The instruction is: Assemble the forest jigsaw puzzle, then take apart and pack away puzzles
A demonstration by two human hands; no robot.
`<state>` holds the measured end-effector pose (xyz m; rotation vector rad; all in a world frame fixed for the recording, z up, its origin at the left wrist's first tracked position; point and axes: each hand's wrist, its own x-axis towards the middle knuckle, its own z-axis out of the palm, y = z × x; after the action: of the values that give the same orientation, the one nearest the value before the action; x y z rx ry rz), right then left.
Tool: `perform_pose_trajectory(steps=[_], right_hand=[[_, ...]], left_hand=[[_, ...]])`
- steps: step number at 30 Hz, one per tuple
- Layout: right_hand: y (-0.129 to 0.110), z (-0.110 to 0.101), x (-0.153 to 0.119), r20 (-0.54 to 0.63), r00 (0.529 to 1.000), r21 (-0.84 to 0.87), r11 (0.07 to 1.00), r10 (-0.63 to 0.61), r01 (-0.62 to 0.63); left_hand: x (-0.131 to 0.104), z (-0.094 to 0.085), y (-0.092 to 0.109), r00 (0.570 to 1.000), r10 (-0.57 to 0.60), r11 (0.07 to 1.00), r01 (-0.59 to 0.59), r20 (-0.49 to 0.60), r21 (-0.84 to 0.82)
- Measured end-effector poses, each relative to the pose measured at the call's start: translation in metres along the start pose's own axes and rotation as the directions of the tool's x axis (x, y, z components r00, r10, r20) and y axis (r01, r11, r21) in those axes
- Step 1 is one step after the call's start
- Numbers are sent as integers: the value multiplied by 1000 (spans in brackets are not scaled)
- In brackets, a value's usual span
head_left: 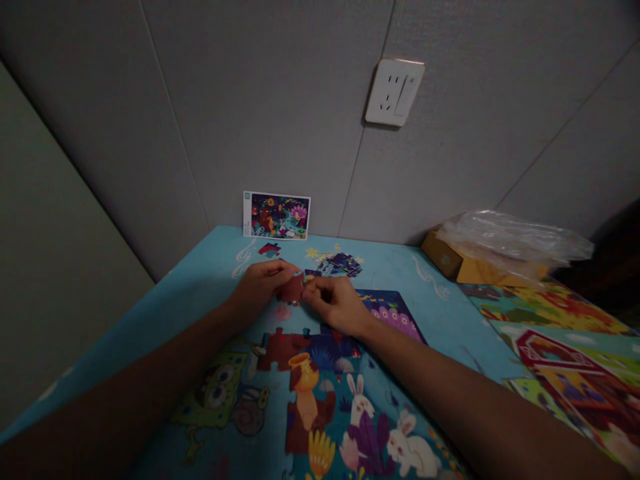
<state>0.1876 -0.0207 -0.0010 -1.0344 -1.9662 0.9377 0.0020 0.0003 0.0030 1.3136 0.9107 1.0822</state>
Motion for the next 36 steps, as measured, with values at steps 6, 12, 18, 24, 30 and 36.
perform_pose_trajectory(steps=[6,12,18,24,30,36], right_hand=[[4,1,3,-243,967,87,994,79,-59],[0,-1,4,-280,956,125,991,86,-52],[2,-1,5,-288,953,98,993,92,-66],[1,0,2,-55,998,12,1000,18,-18],[-1,0,-1,13,1000,-22,999,-28,29],[2,-1,2,-193,980,19,998,56,-53]], left_hand=[[0,3,7,997,-74,990,73,-3,-121],[-1,3,8,995,-104,984,102,-10,-149],[-1,1,7,995,-97,988,99,21,-121],[-3,3,8,995,-100,992,100,0,-82],[0,1,1,993,-116,991,115,-22,-75],[0,0,0,999,-35,999,35,37,-1]])
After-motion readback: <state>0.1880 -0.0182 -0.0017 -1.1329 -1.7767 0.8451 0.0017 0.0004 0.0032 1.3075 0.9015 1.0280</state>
